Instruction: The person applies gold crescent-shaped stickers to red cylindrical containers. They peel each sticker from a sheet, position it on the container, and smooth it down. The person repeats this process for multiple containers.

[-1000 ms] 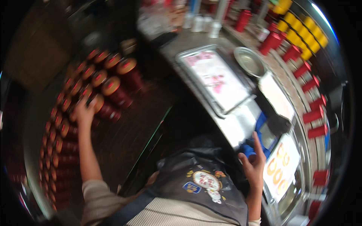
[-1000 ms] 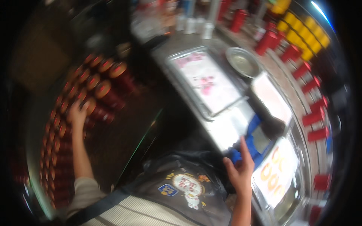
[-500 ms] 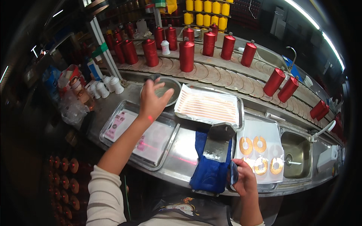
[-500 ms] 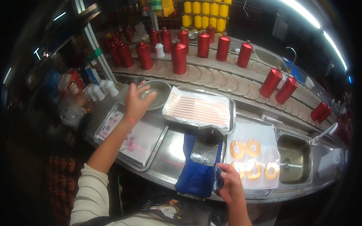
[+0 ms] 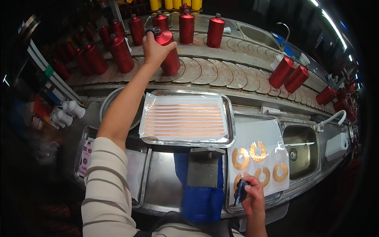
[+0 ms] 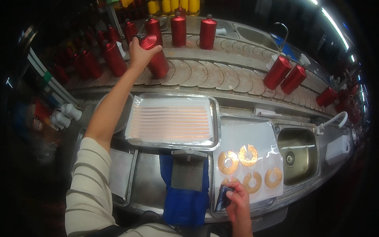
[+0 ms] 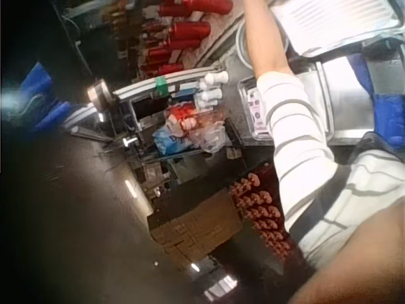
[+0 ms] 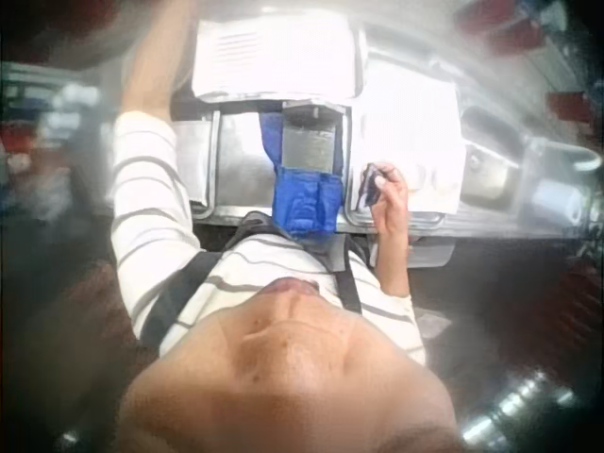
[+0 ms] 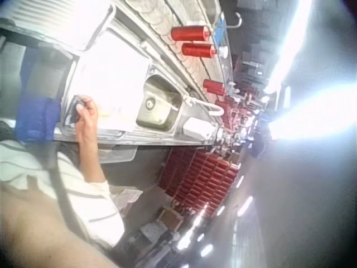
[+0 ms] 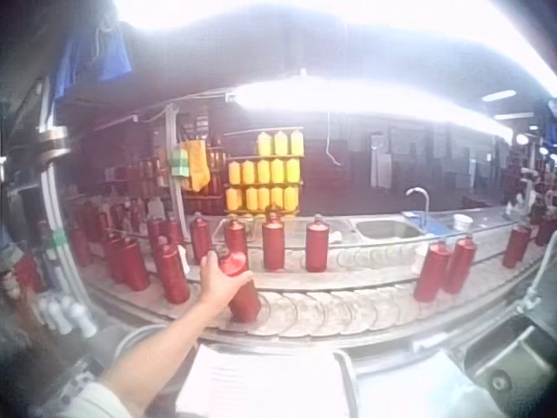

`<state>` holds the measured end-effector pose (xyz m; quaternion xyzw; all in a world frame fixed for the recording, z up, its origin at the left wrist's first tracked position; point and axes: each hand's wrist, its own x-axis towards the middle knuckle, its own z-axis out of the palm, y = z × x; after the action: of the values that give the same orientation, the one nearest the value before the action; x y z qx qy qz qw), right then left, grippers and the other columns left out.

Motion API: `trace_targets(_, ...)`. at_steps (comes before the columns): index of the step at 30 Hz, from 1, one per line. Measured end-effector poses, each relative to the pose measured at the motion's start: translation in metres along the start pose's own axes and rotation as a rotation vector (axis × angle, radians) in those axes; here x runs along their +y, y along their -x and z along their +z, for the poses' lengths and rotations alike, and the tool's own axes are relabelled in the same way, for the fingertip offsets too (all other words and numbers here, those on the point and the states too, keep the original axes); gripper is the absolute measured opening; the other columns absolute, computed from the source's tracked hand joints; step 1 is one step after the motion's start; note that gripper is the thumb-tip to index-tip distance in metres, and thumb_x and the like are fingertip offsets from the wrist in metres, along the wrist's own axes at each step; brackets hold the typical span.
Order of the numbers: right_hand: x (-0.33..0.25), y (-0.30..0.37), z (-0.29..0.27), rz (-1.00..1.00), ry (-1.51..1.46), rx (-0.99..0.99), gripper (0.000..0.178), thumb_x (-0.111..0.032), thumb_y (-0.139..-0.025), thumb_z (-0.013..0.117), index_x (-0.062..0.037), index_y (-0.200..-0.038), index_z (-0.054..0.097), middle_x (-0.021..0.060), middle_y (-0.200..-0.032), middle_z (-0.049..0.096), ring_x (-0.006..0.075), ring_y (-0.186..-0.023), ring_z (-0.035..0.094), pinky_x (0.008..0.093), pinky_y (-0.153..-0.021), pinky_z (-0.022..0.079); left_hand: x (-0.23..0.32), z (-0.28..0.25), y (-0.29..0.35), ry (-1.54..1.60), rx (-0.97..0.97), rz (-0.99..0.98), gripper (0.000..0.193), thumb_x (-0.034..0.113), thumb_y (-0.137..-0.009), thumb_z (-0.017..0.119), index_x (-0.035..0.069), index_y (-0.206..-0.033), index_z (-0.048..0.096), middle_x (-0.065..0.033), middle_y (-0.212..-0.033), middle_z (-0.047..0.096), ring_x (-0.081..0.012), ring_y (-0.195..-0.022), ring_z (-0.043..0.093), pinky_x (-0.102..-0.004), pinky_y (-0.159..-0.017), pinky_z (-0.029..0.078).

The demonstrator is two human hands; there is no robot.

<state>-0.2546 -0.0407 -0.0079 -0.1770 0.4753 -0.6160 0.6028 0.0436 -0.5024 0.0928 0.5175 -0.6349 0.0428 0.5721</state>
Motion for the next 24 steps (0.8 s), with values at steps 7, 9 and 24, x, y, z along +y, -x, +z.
trace_targets(7, -0.008, 0.005, 0.020, 0.178, 0.302, -0.218, 0.014, -0.012, -0.090, 0.067, 0.0019, -0.088, 0.067, 0.0056, -0.088, 0.068, 0.0110, -0.086, 0.060, 0.0251, -0.084, 0.045, 0.131, -0.219, 0.115, 0.442, -0.221, -0.010, 0.077, 0.001, -0.069, 0.089, 0.003, -0.131, 0.044, -0.0128, -0.120, 0.061, -0.0209, -0.106, 0.066, -0.0357, -0.094, 0.057)
trace_targets(9, 0.000, 0.010, 0.036, -0.081, 0.566, -0.393, 0.019, -0.015, -0.089, 0.069, 0.0000, -0.100, 0.068, 0.0045, -0.087, 0.066, 0.0071, -0.074, 0.057, 0.0230, -0.064, 0.046, 0.148, -0.279, 0.164, 0.467, -0.364, -0.065, 0.089, 0.002, -0.065, 0.088, 0.003, -0.139, 0.039, -0.0145, -0.129, 0.057, -0.0243, -0.114, 0.062, -0.0396, -0.099, 0.054)
trace_targets(24, -0.021, -0.069, -0.029, -0.571, 1.224, 0.060, 0.025, -0.014, -0.085, 0.065, -0.0063, -0.109, 0.065, 0.0115, -0.083, 0.066, 0.0269, -0.075, 0.066, 0.0383, -0.070, 0.051, 0.144, -0.290, 0.247, 0.788, -1.099, -0.213, 0.094, 0.007, -0.048, 0.092, 0.008, -0.134, 0.055, -0.0105, -0.144, 0.051, -0.0225, -0.130, 0.051, -0.0389, -0.109, 0.041)
